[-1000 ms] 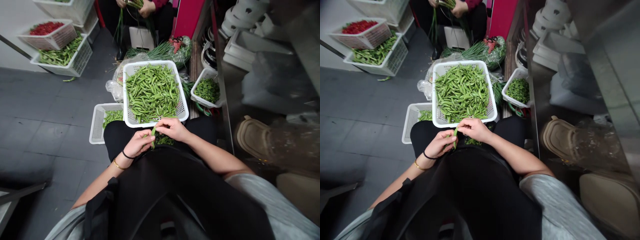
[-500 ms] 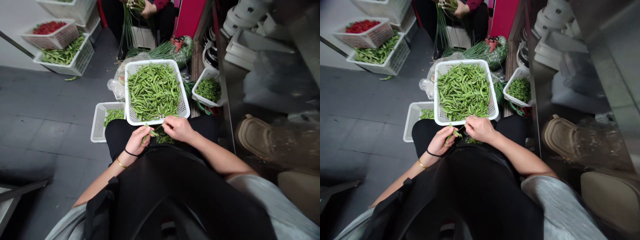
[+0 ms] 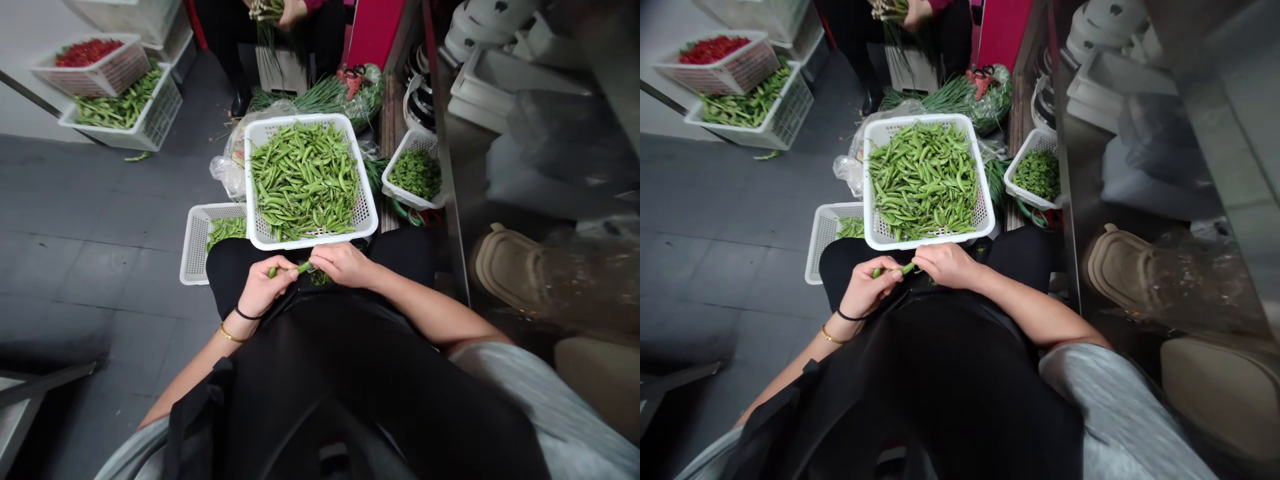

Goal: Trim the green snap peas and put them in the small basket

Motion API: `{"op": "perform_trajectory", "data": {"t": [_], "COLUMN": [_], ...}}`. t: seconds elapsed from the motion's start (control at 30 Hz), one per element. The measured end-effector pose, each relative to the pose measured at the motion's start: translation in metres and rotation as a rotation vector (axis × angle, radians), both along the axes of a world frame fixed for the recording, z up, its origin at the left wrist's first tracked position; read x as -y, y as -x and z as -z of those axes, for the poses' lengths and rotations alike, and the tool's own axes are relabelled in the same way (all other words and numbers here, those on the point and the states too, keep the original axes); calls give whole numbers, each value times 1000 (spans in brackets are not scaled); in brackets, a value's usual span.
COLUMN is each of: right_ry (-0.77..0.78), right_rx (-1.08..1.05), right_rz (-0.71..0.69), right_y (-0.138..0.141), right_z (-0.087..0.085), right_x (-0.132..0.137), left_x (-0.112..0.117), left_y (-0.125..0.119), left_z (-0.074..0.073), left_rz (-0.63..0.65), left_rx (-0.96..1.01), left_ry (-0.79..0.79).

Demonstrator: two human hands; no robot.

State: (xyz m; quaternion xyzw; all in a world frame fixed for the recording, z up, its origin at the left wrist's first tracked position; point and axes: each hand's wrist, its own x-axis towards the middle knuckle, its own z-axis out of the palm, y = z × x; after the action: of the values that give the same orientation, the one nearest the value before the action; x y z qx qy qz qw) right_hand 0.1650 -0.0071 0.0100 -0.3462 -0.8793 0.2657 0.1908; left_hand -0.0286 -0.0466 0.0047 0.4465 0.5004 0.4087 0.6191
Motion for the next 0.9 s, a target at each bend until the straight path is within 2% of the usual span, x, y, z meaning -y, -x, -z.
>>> {"op": "perform_trajectory", "data": {"t": [0.1,0.2,0.27,0.33,0.43,0.5,0.57,0.6,0.67,0.77,0.83,0.9], "right_ry": [-31,-78,-90,-56,85,225,363,396,340,131,142,182], "right_rx": [-13,45,66,73,126,215,283,293,311,522,718,822], "right_rz": [23,7,12,6,-69,-169,-225,-205,-74,121,135,119], "right_y": [2,3,0,-10,-32,-46,-54,-55,-49,-28,-11,3], "right_z": [5,9,9,6,-3,-9,-13,-13,-6,17,37,53], "right_x": [4,6,5,4,0,-6,-18,-27,-49,-89,-112,-126], "left_x": [2,1,-1,-5,-13,-18,-22,-23,-24,-21,-19,-17], "left_y": [-5,-13,-15,-12,-2,5,10,11,12,8,6,6], "left_z": [2,4,6,10,16,19,23,25,28,31,31,30], "left_rz": [171,192,106,-40,-258,-301,-255,-205,-92,47,111,153], "left_rx": [-55,-23,5,77,256,369,516,597,726,805,819,790], "left_ry": [12,39,34,34,62,94,130,146,169,221,275,321]}}
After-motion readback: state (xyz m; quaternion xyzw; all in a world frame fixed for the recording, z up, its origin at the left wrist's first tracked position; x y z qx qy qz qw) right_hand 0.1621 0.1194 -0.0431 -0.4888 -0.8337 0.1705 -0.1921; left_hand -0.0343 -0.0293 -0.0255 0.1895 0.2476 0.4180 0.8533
